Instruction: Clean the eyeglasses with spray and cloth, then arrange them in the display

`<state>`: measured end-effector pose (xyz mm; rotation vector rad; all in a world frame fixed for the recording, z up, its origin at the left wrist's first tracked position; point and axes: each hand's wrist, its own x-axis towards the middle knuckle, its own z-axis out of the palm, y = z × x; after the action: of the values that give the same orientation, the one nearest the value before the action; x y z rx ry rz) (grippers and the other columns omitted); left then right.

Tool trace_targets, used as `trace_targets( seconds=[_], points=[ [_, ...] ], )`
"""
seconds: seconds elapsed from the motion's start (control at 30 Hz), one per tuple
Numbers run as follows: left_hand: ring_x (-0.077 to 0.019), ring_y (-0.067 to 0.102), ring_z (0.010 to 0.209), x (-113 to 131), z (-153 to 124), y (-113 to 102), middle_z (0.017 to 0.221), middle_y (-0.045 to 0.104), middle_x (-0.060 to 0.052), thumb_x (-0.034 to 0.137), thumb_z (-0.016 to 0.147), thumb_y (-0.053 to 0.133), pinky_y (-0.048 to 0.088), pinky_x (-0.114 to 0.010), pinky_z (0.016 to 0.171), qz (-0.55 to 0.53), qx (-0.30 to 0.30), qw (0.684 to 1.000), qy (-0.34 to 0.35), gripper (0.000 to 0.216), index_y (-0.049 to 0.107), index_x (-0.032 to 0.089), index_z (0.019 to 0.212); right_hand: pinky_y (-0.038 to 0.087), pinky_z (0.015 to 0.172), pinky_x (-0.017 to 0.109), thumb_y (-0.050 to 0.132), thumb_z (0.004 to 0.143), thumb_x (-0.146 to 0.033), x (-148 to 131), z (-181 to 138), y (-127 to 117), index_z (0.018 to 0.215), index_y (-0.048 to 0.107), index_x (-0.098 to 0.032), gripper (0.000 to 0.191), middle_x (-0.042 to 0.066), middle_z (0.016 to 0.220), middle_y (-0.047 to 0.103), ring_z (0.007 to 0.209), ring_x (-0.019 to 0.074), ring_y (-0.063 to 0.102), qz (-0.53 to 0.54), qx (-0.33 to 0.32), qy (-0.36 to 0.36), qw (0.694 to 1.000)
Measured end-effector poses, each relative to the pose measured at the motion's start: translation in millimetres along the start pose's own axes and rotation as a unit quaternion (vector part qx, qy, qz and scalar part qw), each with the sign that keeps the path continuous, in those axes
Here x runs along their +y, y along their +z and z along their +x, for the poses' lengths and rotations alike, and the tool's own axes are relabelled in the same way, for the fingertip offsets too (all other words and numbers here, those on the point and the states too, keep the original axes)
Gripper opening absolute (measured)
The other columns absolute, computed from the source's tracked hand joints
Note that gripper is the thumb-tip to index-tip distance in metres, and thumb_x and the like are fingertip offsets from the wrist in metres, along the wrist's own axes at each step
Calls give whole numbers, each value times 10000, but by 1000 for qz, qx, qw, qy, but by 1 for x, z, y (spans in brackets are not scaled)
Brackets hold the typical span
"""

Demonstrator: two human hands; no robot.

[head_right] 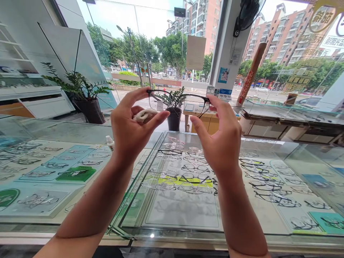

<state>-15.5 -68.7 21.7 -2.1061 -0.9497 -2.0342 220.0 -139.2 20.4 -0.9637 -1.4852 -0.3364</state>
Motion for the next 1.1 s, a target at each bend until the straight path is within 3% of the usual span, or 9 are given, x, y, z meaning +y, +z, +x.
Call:
trace_targets(
  seconds=[0.13, 0.3, 0.43, 0.57, 0.73, 0.87, 1.1],
  points=[
    [-210, 768, 887, 2, -3, 4, 1532, 775, -107, 645, 947, 911, 617, -400, 725, 19, 21, 1000, 5, 686, 681, 387, 1539, 641, 1166, 684, 790, 1032, -474, -3, 0, 3, 1564, 695, -361, 552, 112, 1531, 771, 1349, 386, 760, -3, 7, -5, 1000],
    [-243, 801, 1033, -1, -8, 9, 1676, 680, -107, 628, 1023, 835, 639, -452, 795, 33, 46, 998, 24, 701, 576, 408, 1636, 668, 1128, 634, 787, 1025, -427, -4, -1, 3, 1505, 729, -324, 494, 103, 1519, 791, 1365, 354, 772, 42, 31, -15, 999],
    [-278, 797, 1146, -5, -11, 13, 1763, 604, -107, 598, 1044, 812, 633, -477, 772, 26, 45, 999, 16, 757, 512, 393, 1708, 671, 1150, 611, 734, 1063, -471, -4, 0, 2, 1457, 767, -324, 422, 96, 1529, 795, 1405, 336, 772, 99, 41, 26, 994],
    [-291, 795, 1175, -7, -14, 16, 1740, 629, -92, 586, 1021, 839, 634, -487, 741, 16, 53, 998, 19, 769, 522, 410, 1699, 669, 1147, 613, 662, 1113, -537, -2, 2, 0, 1412, 814, -327, 396, 92, 1447, 825, 1371, 341, 786, 116, 46, 55, 991],
    [-287, 755, 1246, -7, -15, 19, 1704, 659, -85, 633, 1000, 863, 631, -460, 760, 13, 75, 997, 26, 844, 503, 381, 1720, 682, 1121, 592, 529, 1179, -550, -2, 1, -1, 1448, 806, -332, 444, 97, 1369, 845, 1342, 326, 797, 67, 39, 23, 997],
    [-299, 777, 1157, -8, -15, 20, 1735, 639, -106, 604, 979, 884, 646, -472, 779, 0, 63, 998, 27, 888, 477, 426, 1749, 678, 1127, 613, 578, 1154, -561, -3, 1, -1, 1366, 842, -325, 412, 88, 1317, 858, 1296, 334, 814, 87, 60, 36, 994],
    [-215, 747, 894, -8, -14, 20, 1682, 673, -83, 571, 1002, 834, 611, -455, 731, -7, 96, 993, 75, 774, 515, 479, 1701, 677, 1120, 554, 734, 1066, -452, -9, 4, -1, 1168, 888, -275, 255, 60, 1177, 875, 1189, 293, 842, 171, 103, 62, 978]
  ],
)
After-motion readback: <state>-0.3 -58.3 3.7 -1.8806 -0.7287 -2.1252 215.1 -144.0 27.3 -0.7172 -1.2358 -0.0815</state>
